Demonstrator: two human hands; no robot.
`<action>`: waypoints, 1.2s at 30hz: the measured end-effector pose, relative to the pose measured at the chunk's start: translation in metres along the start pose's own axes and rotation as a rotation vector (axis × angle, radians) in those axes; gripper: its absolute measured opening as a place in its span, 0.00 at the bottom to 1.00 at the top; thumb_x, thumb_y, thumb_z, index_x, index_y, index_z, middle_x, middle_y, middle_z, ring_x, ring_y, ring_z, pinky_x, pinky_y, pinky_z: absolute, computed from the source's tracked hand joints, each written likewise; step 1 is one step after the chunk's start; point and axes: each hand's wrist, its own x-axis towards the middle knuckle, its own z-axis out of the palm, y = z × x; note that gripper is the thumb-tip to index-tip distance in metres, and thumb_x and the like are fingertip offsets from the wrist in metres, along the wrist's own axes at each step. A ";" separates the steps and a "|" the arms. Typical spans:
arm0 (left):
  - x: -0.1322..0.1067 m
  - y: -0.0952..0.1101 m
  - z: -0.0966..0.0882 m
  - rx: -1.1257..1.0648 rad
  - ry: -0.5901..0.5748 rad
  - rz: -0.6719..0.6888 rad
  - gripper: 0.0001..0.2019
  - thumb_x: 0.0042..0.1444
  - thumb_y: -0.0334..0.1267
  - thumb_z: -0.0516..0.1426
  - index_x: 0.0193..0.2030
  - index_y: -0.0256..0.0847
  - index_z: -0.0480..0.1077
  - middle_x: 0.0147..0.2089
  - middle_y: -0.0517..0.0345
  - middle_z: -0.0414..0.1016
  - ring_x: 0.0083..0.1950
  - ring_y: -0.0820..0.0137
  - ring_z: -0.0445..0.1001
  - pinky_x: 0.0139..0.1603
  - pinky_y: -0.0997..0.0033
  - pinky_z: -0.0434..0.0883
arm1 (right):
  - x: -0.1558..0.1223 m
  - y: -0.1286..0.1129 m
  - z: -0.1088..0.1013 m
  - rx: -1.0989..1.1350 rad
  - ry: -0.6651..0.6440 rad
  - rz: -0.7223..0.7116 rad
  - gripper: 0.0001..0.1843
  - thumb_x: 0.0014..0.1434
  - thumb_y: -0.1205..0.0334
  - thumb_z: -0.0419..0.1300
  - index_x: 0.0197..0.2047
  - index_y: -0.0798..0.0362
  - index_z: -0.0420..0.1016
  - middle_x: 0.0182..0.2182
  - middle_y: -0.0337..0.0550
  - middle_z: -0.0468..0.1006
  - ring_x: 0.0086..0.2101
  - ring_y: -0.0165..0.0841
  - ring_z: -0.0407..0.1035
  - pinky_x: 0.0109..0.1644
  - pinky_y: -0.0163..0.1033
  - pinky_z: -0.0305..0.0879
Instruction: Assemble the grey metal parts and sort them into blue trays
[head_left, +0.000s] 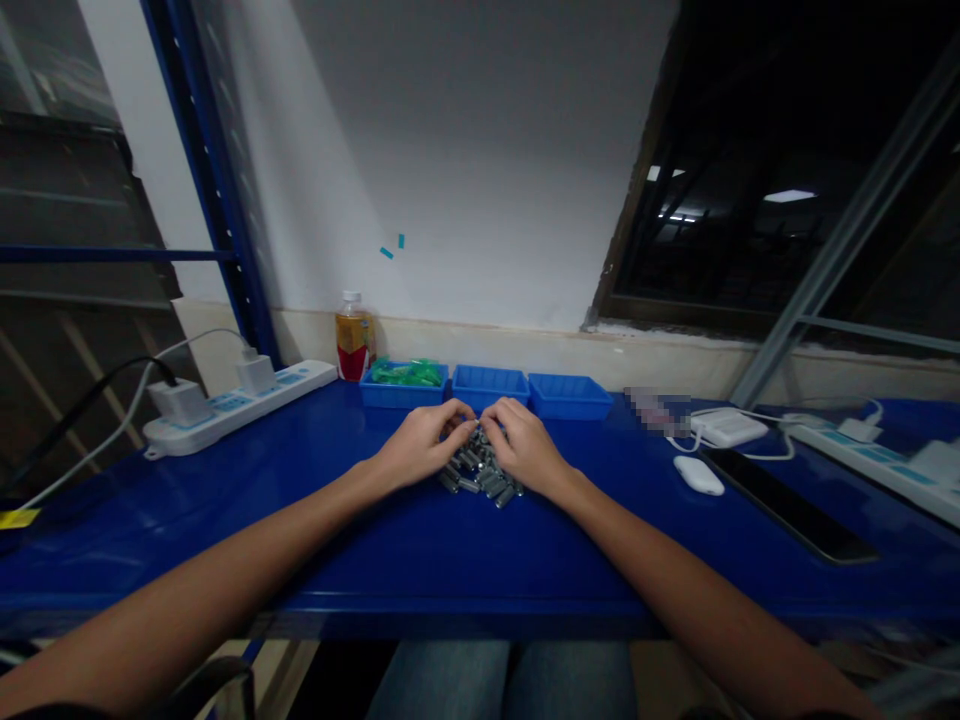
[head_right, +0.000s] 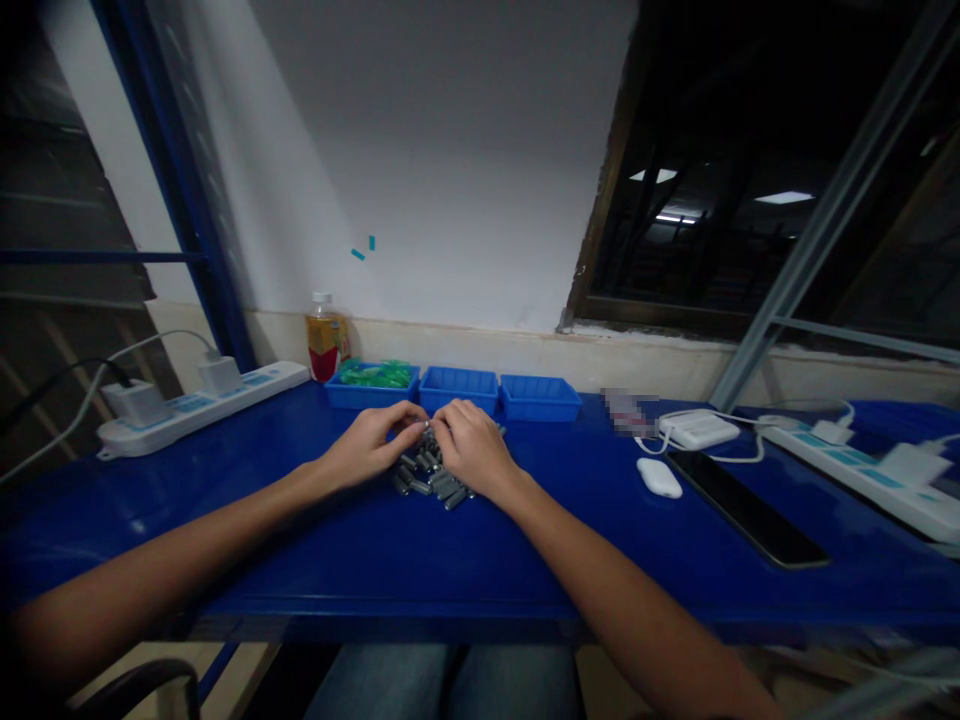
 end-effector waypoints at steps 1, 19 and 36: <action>0.000 0.000 0.001 -0.015 0.017 0.010 0.11 0.59 0.41 0.51 0.44 0.38 0.66 0.32 0.57 0.74 0.33 0.71 0.72 0.34 0.73 0.67 | 0.000 0.000 0.000 -0.004 -0.001 0.009 0.09 0.63 0.64 0.47 0.33 0.53 0.66 0.31 0.44 0.70 0.36 0.34 0.64 0.42 0.39 0.59; -0.001 -0.001 0.003 0.023 0.107 0.060 0.12 0.60 0.39 0.51 0.45 0.37 0.70 0.37 0.55 0.78 0.36 0.70 0.76 0.39 0.74 0.70 | -0.003 0.000 0.008 0.039 -0.013 0.119 0.12 0.65 0.61 0.43 0.34 0.52 0.63 0.26 0.42 0.73 0.28 0.33 0.67 0.33 0.35 0.57; -0.003 0.005 0.003 -0.018 0.012 0.061 0.12 0.61 0.37 0.50 0.45 0.37 0.71 0.39 0.56 0.79 0.38 0.70 0.77 0.38 0.75 0.70 | -0.008 0.000 0.012 -0.229 -0.083 0.086 0.12 0.64 0.64 0.44 0.32 0.53 0.64 0.25 0.46 0.76 0.25 0.33 0.71 0.28 0.34 0.53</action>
